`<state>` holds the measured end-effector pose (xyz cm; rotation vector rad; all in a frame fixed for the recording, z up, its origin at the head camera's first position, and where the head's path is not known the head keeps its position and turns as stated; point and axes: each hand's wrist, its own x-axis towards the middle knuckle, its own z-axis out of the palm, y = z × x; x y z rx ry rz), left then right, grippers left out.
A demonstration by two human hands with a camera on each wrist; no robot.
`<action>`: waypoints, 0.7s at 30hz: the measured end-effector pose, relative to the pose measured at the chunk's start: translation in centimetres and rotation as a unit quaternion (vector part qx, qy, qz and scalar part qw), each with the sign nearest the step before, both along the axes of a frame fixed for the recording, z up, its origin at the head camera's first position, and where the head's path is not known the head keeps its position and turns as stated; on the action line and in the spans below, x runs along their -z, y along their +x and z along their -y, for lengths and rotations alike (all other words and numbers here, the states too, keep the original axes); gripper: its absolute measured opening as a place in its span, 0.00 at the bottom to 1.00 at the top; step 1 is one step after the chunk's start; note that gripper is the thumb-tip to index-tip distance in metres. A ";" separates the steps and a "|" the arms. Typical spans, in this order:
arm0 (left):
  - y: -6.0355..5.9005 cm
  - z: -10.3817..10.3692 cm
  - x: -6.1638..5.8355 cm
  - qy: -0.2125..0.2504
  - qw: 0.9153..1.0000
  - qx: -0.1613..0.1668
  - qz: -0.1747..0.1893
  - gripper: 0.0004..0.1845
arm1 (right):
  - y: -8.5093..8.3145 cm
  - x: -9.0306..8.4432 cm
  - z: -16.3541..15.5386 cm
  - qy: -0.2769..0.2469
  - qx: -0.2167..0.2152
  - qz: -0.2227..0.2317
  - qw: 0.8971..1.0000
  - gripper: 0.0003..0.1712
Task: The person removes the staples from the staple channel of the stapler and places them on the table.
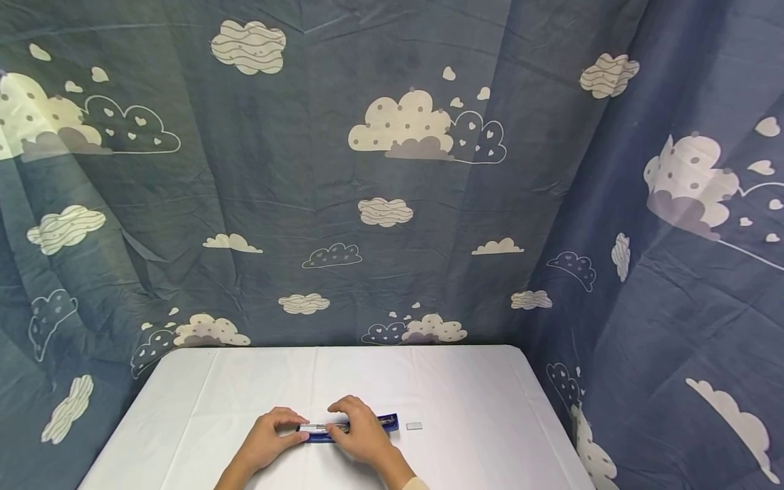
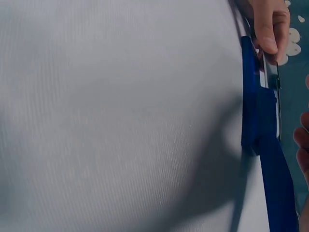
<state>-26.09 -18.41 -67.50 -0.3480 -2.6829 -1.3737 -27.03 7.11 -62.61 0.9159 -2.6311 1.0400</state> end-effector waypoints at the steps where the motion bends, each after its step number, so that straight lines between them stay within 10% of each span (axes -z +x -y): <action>1: 0.0 0.0 0.0 -0.001 1.000 0.002 -0.006 0.14 | 0.0 0.0 0.1 0.000 -0.004 -0.002 1.000 0.15; 21: -0.1 0.2 -0.1 0.008 1.000 0.006 0.003 0.13 | 0.8 1.5 2.1 0.047 -0.020 -0.001 0.999 0.08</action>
